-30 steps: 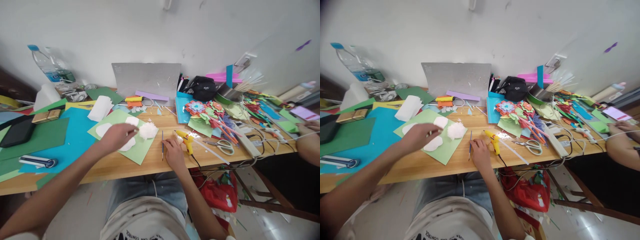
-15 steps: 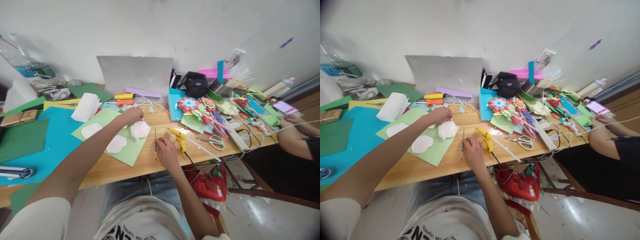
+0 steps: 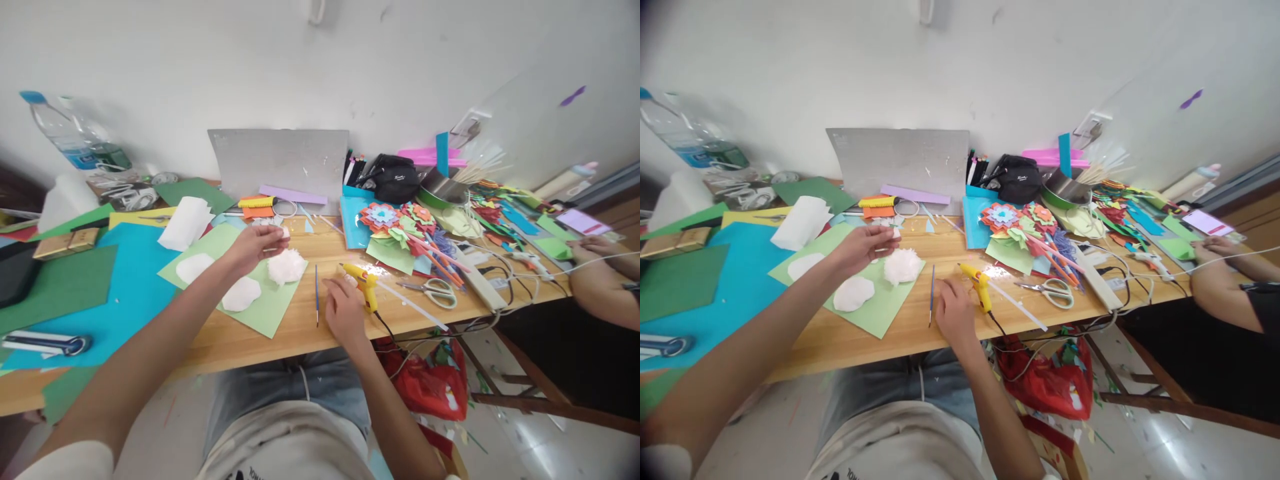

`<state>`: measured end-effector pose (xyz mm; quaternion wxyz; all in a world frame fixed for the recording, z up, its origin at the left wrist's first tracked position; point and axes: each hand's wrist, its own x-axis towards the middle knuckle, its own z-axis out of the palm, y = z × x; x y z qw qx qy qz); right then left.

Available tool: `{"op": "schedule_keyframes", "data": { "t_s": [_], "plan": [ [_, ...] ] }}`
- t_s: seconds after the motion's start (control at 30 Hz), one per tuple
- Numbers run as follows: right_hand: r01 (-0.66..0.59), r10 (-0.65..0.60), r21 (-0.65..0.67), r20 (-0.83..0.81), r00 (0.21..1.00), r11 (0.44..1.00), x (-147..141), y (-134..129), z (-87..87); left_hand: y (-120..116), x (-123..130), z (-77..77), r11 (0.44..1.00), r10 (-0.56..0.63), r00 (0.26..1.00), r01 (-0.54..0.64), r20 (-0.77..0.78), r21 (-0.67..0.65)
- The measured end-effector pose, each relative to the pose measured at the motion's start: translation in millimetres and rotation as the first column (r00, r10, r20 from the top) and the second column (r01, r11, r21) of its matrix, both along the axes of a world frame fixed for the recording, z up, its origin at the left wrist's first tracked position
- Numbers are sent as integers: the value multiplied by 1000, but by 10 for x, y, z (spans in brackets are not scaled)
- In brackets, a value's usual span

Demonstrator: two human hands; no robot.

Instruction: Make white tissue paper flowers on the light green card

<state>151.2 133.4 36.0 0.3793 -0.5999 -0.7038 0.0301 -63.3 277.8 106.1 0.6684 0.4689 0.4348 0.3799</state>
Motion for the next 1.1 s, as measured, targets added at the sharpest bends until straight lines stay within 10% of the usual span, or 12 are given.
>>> {"op": "schedule_keyframes", "data": {
  "t_s": [0.2, 0.37, 0.93, 1.1],
  "plan": [
    [-120, 7, -141, -620, 785, 983, -382, 127, 424, -542, 72, -42, 985, -90, 991, 103, 103, -136],
    [-173, -52, -192, -800, 598, 966, -547, 262, 458, -665, 93, -144, 973, -151, 974, 176, 166, -148],
    [-131, -7, -151, -683, 730, 980, -525, -211, 286, -1047, -99, -267, 988, -146, 975, 153, -166, 26],
    [258, -201, 73, -443, 874, 963, -91, -700, 69, -1152, -281, -436, 992, 28, 952, 10, -303, 123]
  ]
}}
